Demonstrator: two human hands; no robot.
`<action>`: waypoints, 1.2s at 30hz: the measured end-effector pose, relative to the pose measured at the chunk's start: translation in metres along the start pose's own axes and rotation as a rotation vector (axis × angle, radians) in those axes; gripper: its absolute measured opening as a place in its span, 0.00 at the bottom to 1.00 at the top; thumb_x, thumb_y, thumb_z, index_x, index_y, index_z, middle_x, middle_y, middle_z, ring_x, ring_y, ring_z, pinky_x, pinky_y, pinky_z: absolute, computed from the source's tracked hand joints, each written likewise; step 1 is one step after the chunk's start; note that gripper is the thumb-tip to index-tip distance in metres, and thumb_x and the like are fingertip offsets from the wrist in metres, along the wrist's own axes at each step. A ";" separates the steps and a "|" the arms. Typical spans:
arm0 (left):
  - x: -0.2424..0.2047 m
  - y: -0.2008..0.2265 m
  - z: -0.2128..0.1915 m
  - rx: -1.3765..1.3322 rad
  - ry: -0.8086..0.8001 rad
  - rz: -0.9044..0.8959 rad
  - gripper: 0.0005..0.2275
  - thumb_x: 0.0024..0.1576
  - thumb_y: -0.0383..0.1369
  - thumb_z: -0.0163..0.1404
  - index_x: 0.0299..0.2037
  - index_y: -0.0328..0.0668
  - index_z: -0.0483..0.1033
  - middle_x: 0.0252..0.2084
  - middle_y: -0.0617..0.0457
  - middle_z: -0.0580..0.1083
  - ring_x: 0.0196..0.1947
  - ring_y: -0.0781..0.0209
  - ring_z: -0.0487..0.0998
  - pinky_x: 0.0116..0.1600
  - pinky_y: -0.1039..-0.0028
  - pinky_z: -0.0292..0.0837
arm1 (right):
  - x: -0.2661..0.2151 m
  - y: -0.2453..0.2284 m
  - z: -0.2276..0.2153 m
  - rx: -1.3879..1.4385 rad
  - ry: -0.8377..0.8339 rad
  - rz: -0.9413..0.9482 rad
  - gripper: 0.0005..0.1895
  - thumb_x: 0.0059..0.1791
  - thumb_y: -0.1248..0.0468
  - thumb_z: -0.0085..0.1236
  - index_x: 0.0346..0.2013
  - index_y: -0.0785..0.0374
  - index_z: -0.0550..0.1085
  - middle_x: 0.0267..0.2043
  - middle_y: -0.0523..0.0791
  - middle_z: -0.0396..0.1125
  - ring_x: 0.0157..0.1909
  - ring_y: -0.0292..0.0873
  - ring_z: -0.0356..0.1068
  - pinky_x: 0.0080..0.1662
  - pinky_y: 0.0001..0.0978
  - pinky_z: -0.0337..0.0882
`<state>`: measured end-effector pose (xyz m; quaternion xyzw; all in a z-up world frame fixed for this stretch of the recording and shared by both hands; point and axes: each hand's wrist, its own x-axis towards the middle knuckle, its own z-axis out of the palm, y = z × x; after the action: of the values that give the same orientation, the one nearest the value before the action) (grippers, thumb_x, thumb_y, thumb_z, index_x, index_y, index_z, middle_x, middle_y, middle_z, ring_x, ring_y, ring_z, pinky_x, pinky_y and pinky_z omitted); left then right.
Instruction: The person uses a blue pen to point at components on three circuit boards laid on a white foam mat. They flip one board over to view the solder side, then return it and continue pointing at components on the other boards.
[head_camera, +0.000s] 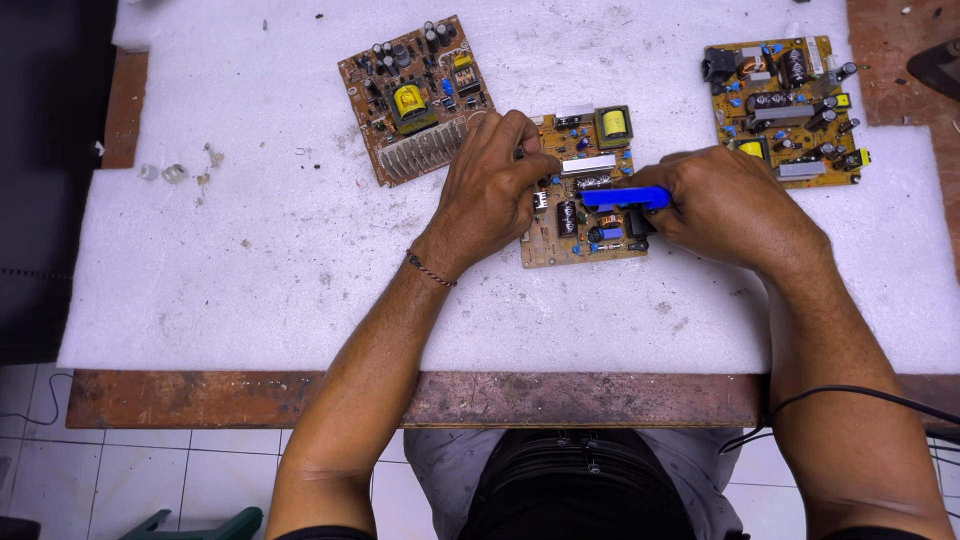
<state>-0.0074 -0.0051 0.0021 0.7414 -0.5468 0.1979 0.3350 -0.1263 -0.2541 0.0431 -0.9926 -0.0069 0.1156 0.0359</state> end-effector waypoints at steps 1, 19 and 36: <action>0.000 0.001 -0.001 -0.003 -0.002 0.003 0.15 0.52 0.13 0.47 0.41 0.38 0.81 0.41 0.46 0.65 0.40 0.47 0.66 0.42 0.56 0.63 | -0.001 -0.003 -0.004 0.002 0.000 0.004 0.15 0.50 0.57 0.51 0.48 0.42 0.81 0.44 0.43 0.78 0.47 0.62 0.77 0.45 0.62 0.75; -0.003 0.007 0.003 0.085 -0.200 -0.151 0.15 0.70 0.40 0.43 0.60 0.41 0.72 0.58 0.44 0.69 0.55 0.43 0.68 0.65 0.47 0.56 | 0.009 0.008 0.016 0.230 0.444 -0.024 0.10 0.48 0.72 0.53 0.40 0.61 0.78 0.37 0.49 0.70 0.38 0.58 0.71 0.36 0.54 0.66; -0.004 -0.005 0.004 0.082 0.129 -0.169 0.20 0.47 0.15 0.46 0.50 0.35 0.76 0.44 0.48 0.69 0.43 0.47 0.65 0.45 0.56 0.60 | 0.006 0.005 0.009 0.047 0.173 0.004 0.09 0.45 0.64 0.52 0.36 0.52 0.79 0.41 0.44 0.74 0.43 0.60 0.75 0.40 0.61 0.73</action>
<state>-0.0044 -0.0043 -0.0048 0.7835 -0.4512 0.2386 0.3546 -0.1226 -0.2584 0.0323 -0.9978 0.0008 0.0296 0.0594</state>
